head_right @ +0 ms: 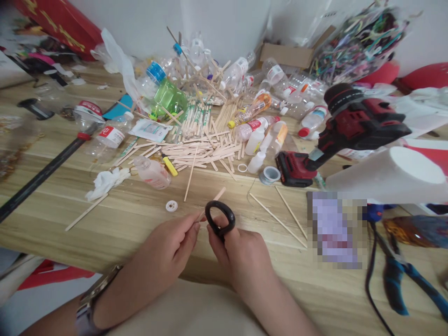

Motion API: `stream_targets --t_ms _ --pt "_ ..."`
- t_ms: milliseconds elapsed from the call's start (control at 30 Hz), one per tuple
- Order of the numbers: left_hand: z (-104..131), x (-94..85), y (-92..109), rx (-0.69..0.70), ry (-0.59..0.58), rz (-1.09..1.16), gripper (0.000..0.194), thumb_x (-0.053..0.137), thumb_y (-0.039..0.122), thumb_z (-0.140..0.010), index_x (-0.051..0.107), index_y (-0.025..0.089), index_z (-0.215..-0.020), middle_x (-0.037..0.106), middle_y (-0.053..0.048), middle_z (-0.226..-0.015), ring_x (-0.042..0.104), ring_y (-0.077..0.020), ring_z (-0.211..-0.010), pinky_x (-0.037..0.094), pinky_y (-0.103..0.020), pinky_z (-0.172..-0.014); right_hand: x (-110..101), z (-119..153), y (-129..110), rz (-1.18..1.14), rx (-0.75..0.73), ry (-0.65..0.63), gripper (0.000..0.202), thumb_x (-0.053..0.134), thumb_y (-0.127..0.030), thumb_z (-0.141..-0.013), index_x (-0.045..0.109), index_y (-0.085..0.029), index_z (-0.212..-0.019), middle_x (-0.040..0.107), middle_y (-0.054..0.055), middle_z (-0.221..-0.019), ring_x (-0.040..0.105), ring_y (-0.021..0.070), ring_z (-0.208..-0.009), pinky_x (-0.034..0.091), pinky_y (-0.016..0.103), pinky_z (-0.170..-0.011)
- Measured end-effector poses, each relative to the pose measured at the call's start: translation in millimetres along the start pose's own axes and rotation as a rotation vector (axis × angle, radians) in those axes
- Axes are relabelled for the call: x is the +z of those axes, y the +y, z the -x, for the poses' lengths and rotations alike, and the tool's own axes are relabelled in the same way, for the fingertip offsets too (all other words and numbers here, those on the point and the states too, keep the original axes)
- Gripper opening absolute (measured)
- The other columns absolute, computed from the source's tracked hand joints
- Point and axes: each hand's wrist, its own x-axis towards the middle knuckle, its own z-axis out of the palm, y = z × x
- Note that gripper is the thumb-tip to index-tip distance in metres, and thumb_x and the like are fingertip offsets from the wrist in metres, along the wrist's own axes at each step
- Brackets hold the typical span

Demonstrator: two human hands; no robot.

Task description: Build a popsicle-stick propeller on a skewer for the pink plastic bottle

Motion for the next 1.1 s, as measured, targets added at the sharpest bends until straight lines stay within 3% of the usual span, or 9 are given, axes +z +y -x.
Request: stream_targets --t_ms 533,933,1100 --pt "1.5 -1.9 5.1 -0.029 -0.018 0.046 0.029 0.033 0.026 -0.098 0.061 0.018 -0.094 0.069 -0.006 -0.086 0.065 -0.0204 -0.085 0.049 -0.033 -0.078 -2.5 1.9 -0.4 -0.002 -0.028 0.002 0.024 0.04 -0.034 -0.096 0.058 -0.019 -0.088 0.066 0.0 -0.053 0.064 0.0155 -0.043 0.041 0.021 -0.039" --pt "2.5 -0.7 4.6 -0.016 -0.006 0.031 0.026 0.034 0.024 -0.098 0.06 0.018 -0.101 0.07 -0.006 -0.092 0.065 -0.0204 -0.085 0.048 -0.033 -0.075 -3.8 3.5 -0.7 0.034 -0.051 0.026 0.024 0.04 -0.033 -0.096 0.057 -0.019 -0.087 0.066 -0.001 -0.052 0.064 0.0154 -0.042 0.041 0.022 -0.039" --pt "3.5 -0.2 4.5 -0.012 -0.024 -0.008 0.026 0.033 0.023 -0.098 0.059 0.018 -0.098 0.069 -0.006 -0.09 0.065 -0.0209 -0.083 0.048 -0.034 -0.073 -2.0 5.3 1.5 0.042 -0.037 -0.028 0.02 0.042 -0.031 -0.096 0.058 -0.019 -0.092 0.068 -0.002 -0.055 0.066 0.0149 -0.045 0.04 0.02 -0.039"
